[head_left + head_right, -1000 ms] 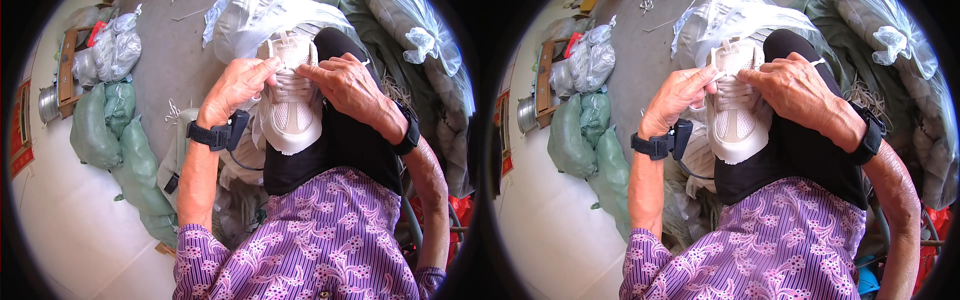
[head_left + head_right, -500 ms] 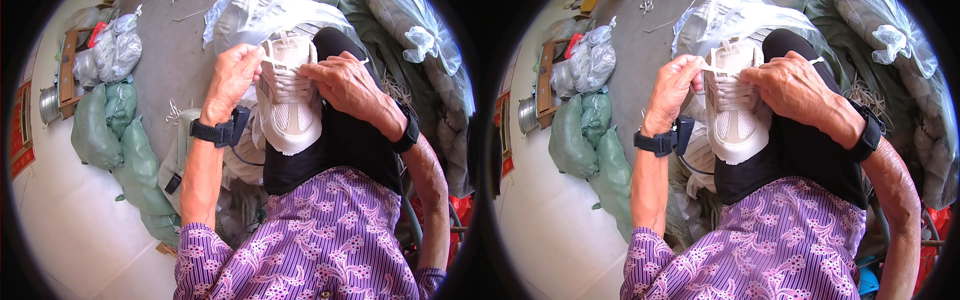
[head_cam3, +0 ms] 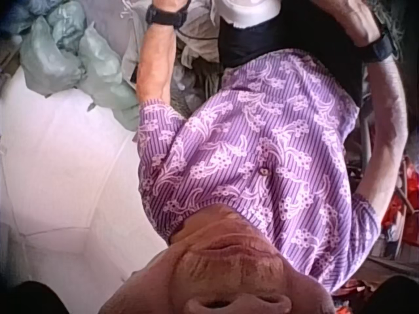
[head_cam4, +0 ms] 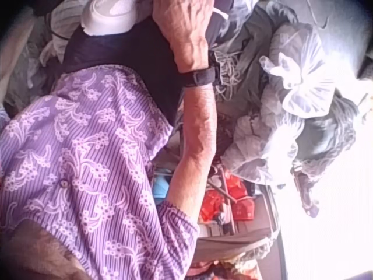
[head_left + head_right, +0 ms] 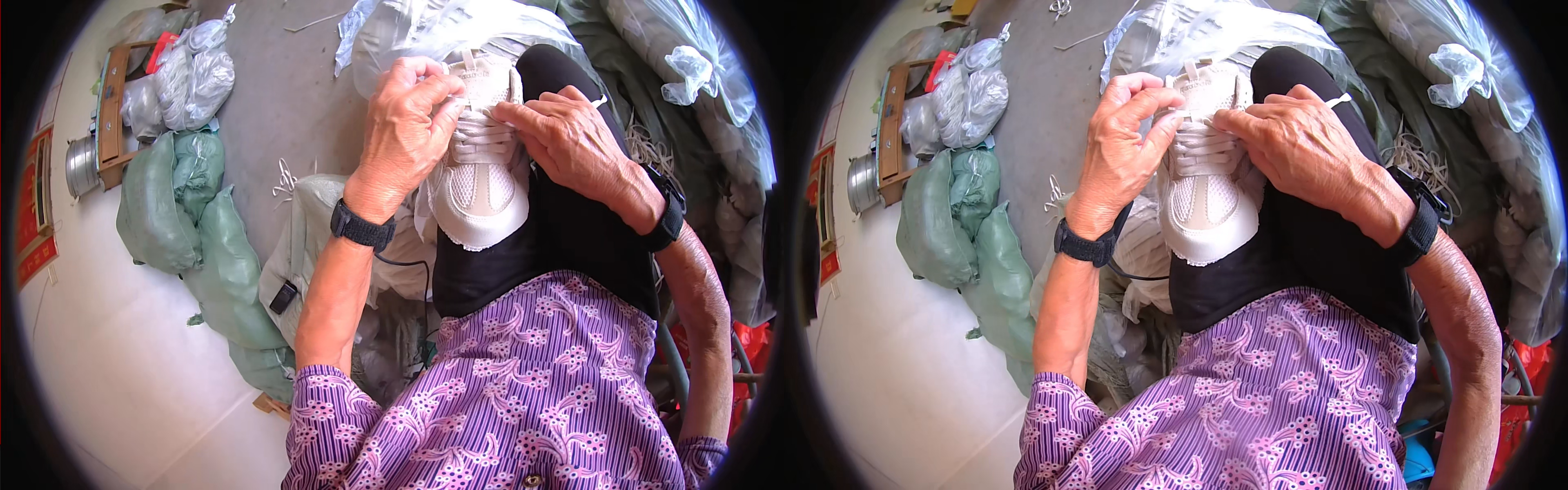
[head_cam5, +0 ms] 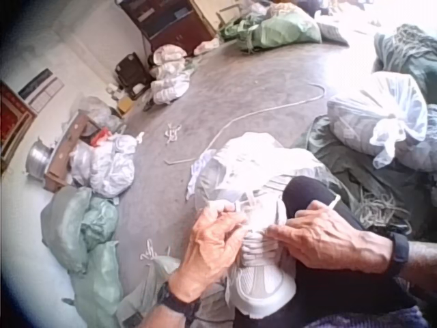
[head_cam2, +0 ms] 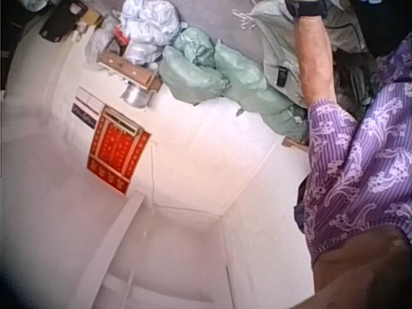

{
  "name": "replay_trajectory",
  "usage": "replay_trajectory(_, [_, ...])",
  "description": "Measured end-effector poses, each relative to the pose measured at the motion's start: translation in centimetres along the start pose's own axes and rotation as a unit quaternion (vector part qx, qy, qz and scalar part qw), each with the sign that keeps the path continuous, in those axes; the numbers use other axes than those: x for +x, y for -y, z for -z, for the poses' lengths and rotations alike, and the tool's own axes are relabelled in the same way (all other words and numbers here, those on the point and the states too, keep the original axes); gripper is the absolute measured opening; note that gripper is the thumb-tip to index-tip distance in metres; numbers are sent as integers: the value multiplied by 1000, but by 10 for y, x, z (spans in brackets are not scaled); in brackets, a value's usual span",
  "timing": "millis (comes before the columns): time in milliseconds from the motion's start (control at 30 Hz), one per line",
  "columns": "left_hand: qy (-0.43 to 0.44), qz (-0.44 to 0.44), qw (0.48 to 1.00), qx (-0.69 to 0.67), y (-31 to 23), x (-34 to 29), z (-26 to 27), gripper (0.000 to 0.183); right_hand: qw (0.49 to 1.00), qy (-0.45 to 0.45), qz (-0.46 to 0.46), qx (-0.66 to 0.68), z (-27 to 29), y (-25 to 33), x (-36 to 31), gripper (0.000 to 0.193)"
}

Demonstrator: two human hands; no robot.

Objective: Insert and thread laces into a white sneaker upper.

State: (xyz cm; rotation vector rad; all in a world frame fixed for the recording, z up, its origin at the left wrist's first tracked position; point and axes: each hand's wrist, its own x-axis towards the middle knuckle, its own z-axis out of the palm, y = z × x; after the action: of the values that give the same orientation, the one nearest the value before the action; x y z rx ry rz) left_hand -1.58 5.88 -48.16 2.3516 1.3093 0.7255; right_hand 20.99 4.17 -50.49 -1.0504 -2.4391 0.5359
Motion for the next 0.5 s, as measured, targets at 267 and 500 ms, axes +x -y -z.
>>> replay_trajectory(267, [-13, -29, 998, 47, 4, 0, -3, 11, 1000, -5, 6, -6, -3, 1, -2, 30])
replay_trajectory(500, [53, 81, 986, 139, -28, -2, -2, 15, 999, -18, 22, -15, -3, 1, -3, 31])
